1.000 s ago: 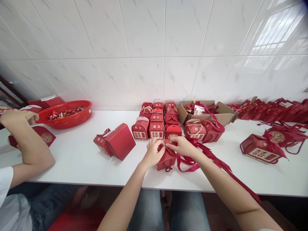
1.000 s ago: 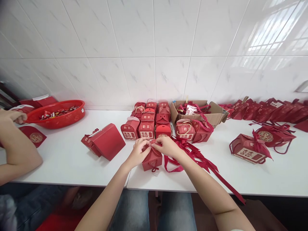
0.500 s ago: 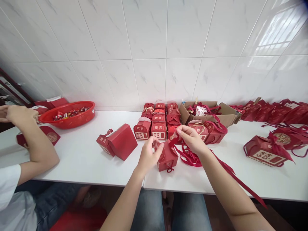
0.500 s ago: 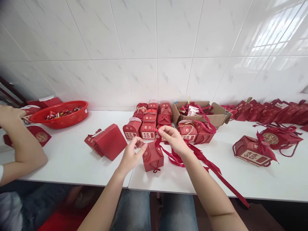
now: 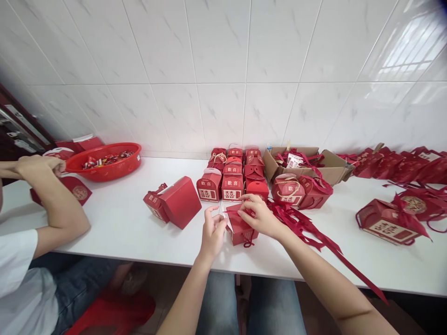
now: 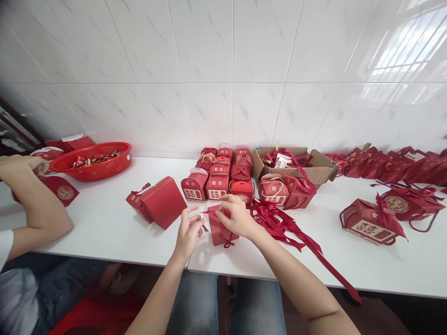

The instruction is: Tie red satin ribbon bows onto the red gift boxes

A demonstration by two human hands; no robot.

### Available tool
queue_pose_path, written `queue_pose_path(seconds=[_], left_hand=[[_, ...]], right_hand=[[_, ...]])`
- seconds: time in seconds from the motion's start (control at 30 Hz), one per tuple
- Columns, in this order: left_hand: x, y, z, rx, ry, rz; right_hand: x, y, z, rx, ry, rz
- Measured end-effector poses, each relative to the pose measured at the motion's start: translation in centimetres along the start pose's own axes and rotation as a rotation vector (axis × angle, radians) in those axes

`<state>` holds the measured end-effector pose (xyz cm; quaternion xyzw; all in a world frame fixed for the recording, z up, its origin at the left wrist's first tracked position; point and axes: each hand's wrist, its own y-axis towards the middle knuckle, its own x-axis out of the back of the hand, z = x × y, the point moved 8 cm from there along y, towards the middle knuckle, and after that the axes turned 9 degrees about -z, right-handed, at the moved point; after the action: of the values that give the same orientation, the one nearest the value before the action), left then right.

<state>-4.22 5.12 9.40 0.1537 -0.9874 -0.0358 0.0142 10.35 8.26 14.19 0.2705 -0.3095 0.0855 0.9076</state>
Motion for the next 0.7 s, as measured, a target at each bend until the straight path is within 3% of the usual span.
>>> queue_pose_path(seconds=[0.37, 0.7], left_hand=[[0.2, -0.1, 0.3, 0.005, -0.030, 0.015], [0.2, 0.2, 0.5, 0.034, 0.062, 0.081]], right_hand=[[0.3, -0.2, 0.4, 0.083, -0.165, 0.053], [-1.2, 0.5, 1.2, 0.158, -0.246, 0.039]])
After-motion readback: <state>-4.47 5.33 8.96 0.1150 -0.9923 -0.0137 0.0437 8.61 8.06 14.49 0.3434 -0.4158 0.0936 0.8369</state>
